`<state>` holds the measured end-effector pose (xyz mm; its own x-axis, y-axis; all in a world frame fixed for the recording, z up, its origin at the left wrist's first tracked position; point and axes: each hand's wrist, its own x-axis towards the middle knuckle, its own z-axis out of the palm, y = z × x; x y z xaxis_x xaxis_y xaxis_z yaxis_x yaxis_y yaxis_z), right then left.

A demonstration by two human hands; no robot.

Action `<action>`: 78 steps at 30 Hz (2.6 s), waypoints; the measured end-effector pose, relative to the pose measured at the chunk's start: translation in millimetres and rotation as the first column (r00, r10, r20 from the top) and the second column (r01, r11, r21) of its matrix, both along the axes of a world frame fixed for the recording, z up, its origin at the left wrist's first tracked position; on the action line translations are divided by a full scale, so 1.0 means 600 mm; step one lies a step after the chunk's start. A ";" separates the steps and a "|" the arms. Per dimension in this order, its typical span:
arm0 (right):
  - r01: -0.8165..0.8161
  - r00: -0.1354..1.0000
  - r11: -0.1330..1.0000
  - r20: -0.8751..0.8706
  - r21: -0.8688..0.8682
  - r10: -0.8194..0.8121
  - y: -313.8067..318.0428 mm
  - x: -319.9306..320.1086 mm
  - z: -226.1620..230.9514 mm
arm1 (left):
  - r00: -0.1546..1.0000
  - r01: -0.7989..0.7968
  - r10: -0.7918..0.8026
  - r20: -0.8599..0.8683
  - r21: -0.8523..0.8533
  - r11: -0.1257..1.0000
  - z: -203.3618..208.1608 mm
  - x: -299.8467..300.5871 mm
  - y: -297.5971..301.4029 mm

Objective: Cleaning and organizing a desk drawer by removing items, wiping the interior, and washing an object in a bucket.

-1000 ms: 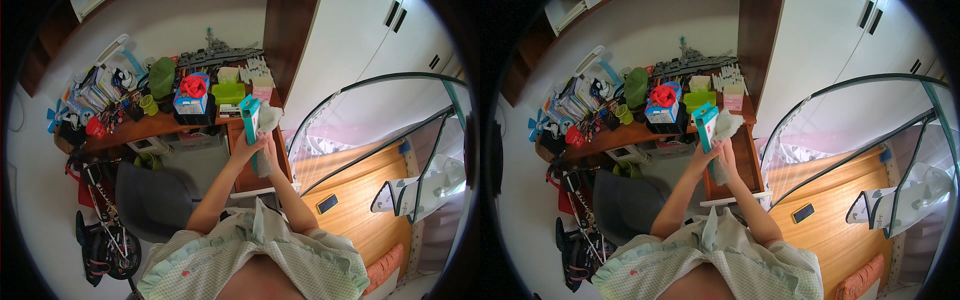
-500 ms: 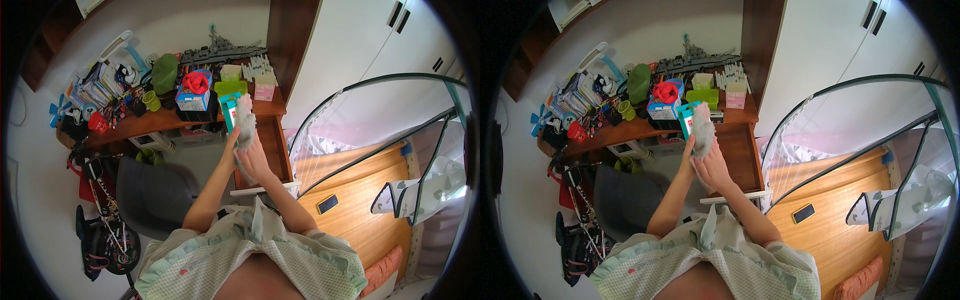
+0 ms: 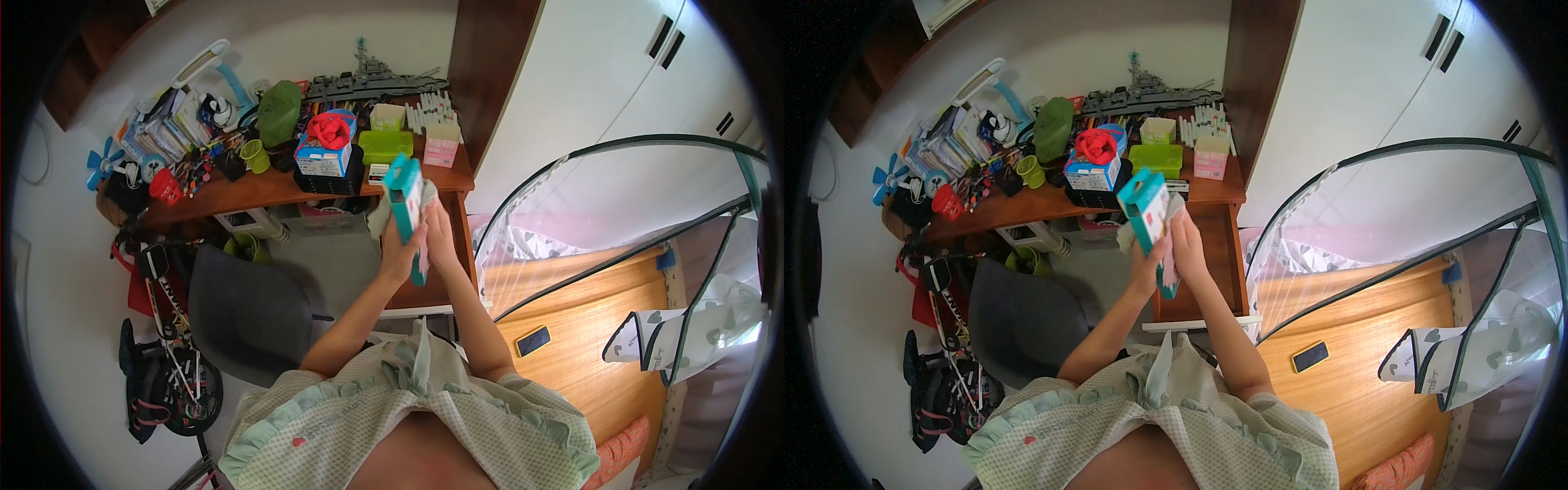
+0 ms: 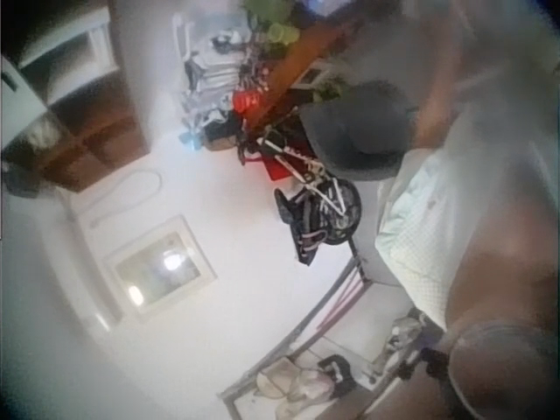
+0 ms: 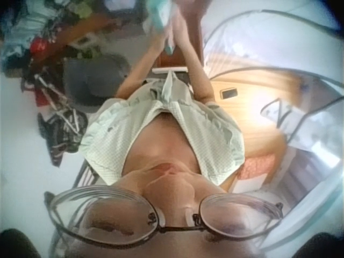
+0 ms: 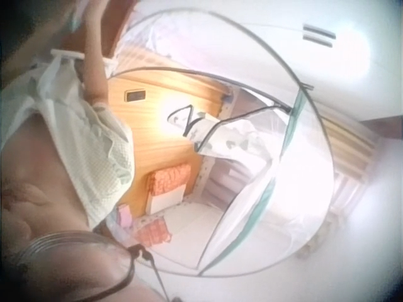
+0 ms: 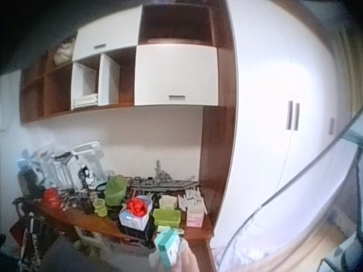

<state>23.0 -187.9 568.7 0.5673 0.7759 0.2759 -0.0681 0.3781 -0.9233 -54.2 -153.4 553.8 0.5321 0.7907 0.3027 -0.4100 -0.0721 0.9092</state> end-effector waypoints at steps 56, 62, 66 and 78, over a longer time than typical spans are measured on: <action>0.156 0.857 0.929 0.513 -0.336 0.041 0.033 -0.065 -0.132 | 0.910 0.300 -0.403 -0.099 -0.516 0.803 -0.096 -0.078 0.078; 0.253 0.909 0.966 0.353 -0.047 -0.221 0.024 -0.150 -0.180 | 0.885 0.353 -0.446 -0.134 -0.430 0.831 -0.143 -0.080 0.100; 0.154 0.987 0.943 0.080 -0.296 -0.137 0.016 -0.057 -0.238 | 0.827 0.331 -0.437 -0.355 -0.321 0.887 -0.179 -0.051 0.075; 0.078 0.686 0.909 -0.639 -0.410 -0.348 -0.062 0.000 -0.335 | 0.885 0.297 -0.465 -0.033 -0.730 0.616 -0.340 0.062 0.111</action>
<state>23.0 -225.1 367.7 0.6495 0.5718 -0.5013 -0.6848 0.1533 -0.7124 -17.3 -86.5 349.7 0.8142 0.4322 -0.3877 -0.0574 0.7245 0.6869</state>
